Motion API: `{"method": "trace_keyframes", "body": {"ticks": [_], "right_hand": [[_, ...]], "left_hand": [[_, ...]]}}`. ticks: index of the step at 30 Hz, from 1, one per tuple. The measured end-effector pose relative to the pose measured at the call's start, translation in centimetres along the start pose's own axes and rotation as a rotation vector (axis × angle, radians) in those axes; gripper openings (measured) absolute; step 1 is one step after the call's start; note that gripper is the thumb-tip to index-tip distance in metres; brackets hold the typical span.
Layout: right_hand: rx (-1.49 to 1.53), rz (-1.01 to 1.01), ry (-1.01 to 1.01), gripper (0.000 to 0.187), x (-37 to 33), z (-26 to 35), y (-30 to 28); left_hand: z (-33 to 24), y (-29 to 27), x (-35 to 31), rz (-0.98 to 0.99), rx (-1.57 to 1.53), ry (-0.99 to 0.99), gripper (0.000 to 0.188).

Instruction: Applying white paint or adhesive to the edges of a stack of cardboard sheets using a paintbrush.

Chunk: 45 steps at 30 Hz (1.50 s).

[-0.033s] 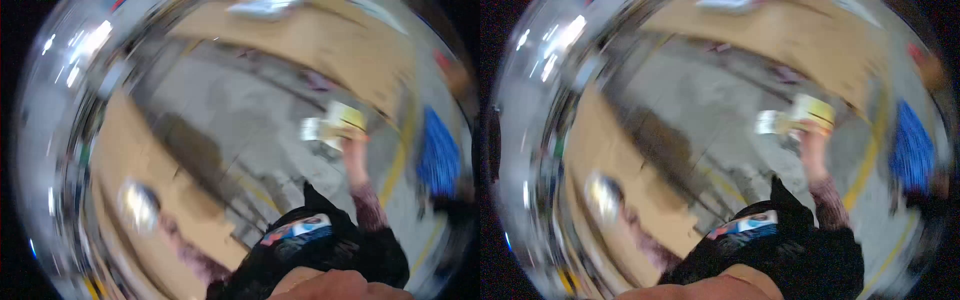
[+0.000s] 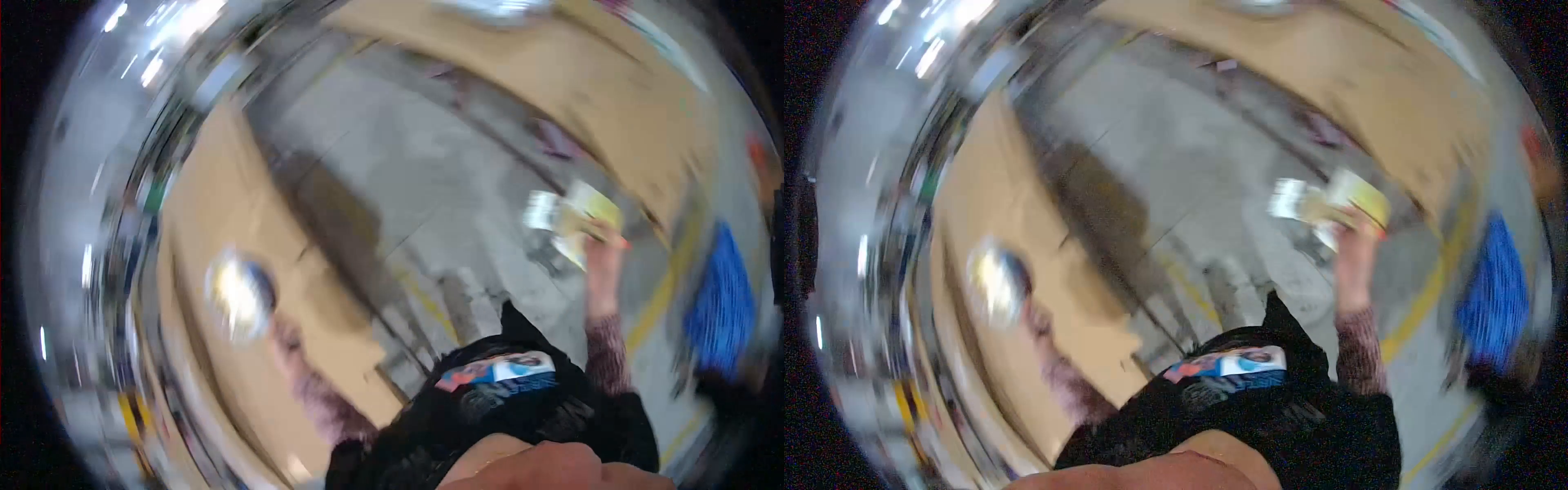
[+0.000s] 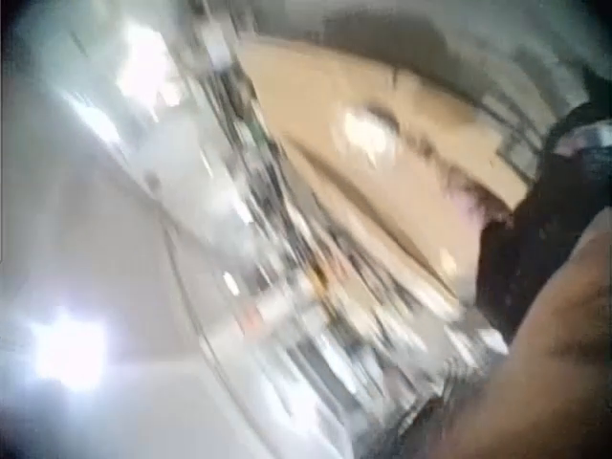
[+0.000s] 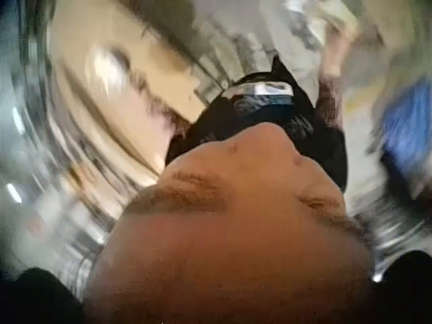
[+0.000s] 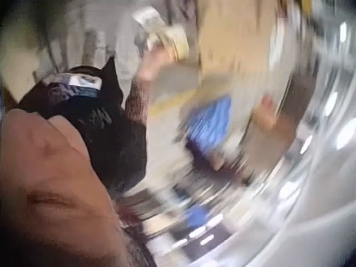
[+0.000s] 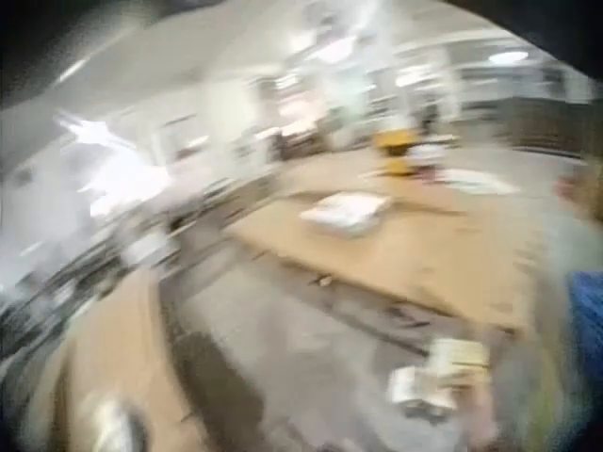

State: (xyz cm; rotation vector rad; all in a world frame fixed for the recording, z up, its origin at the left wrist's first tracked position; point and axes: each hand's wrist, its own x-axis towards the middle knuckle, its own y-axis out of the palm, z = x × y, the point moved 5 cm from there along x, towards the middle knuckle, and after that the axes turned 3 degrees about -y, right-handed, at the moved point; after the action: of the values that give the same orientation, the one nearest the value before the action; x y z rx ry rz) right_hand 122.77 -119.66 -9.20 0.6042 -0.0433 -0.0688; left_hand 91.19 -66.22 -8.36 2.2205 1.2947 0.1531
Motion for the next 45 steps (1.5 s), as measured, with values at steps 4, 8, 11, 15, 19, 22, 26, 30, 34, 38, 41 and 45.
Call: {"method": "trace_keyframes", "body": {"ticks": [4, 8, 11, 15, 19, 22, 26, 30, 34, 38, 41, 45], "right_hand": [[0.054, 0.116, 0.187, 0.025, 7.8, -4.6, 2.4], [0.032, 0.204, 0.313, 0.025, 12.8, -12.3, 7.0], [-0.001, 0.267, 0.444, 0.023, 16.5, -14.5, 10.8], [0.018, 0.425, 0.475, 0.023, 18.8, -18.1, 17.8], [0.045, 0.392, 0.616, 0.023, 18.3, -22.9, 21.1], [0.015, 0.476, 0.6, 0.025, 19.7, -23.2, 20.9], [0.061, 0.506, 0.51, 0.029, 21.7, -23.2, 19.2], [0.068, 0.429, 0.539, 0.03, 22.6, -22.7, 16.8], [0.09, 0.487, 0.597, 0.032, 22.9, -22.2, 16.6], [0.027, 0.615, 0.63, 0.03, 23.9, -21.7, 18.0], [0.064, 0.758, 0.655, 0.027, 23.5, -20.2, 20.3], [-0.008, 0.749, 0.669, 0.027, 22.8, -18.8, 21.3]], "left_hand": [[2.8, 1.3, -1.7, -0.352, 0.07, -0.213, 0.013], [3.0, 1.1, -4.1, -0.515, 0.042, -0.122, 0.018], [4.2, 1.6, -7.7, -0.607, 0.176, -0.095, 0.02], [4.1, 3.1, -7.7, -0.658, 0.258, -0.083, 0.024], [3.2, 3.5, -5.4, -0.667, 0.198, -0.049, 0.024], [3.6, 2.8, -3.8, -0.647, 0.165, -0.028, 0.022], [3.9, 1.8, -3.3, -0.635, 0.204, 0.028, 0.02], [4.6, 1.0, -5.9, -0.64, 0.137, -0.037, 0.012], [5.0, 1.1, -8.9, -0.666, 0.13, -0.1, 0.018], [6.0, 1.3, -10.8, -0.598, 0.089, -0.183, 0.014], [5.8, 4.0, -12.8, -0.674, 0.255, -0.196, 0.013], [4.5, 7.6, -15.9, -0.723, 0.509, -0.169, 0.015]]}}
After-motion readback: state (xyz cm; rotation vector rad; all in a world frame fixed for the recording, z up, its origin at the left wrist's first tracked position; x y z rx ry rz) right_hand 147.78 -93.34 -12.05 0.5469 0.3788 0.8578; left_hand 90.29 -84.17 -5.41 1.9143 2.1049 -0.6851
